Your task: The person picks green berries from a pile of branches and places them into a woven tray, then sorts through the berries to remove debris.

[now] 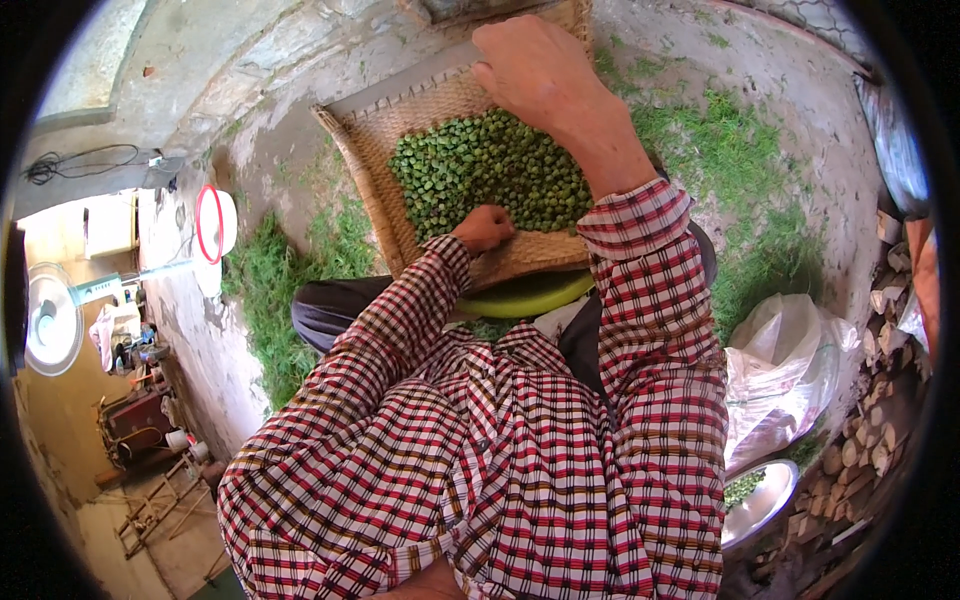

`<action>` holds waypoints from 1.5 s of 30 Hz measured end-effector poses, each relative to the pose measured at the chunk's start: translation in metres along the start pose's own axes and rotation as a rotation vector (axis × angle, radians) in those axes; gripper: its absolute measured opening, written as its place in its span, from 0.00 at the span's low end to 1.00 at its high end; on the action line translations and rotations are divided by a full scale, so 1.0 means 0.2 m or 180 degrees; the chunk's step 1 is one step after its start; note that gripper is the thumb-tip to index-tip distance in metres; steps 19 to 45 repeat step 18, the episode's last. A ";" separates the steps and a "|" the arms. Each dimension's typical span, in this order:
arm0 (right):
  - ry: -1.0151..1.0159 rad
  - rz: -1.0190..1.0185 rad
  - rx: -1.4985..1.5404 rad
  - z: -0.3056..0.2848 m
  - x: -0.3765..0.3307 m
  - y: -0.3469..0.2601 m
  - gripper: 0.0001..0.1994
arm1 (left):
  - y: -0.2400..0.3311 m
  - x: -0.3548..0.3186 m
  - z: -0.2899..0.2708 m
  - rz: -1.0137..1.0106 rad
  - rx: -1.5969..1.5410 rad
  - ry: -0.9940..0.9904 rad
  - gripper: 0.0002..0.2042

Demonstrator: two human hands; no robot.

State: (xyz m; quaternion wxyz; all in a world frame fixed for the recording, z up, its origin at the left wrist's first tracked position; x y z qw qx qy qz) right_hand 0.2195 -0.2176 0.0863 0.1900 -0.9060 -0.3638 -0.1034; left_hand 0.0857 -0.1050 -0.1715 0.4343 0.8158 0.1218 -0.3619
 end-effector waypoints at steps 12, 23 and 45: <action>0.0571 -0.0389 0.0105 0.03 0.02 -0.01 0.09 | -0.05 -0.26 -0.20 0.0431 -0.2253 0.0187 0.03; 0.0590 -0.0436 -0.0028 0.05 0.01 0.02 0.10 | -0.22 -0.64 -0.75 0.0969 -0.1166 0.2123 0.06; 0.0590 -0.0436 -0.0028 0.05 0.01 0.02 0.10 | -0.22 -0.64 -0.75 0.0969 -0.1166 0.2123 0.06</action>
Point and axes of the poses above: each hand's wrist, its own x-axis towards the middle knuckle, its own z-axis out of the palm, y = z × x, the point moved 5 cm from there along x, towards the middle knuckle, and after that the axes turned 4 degrees about -x, right-handed, at the moved point
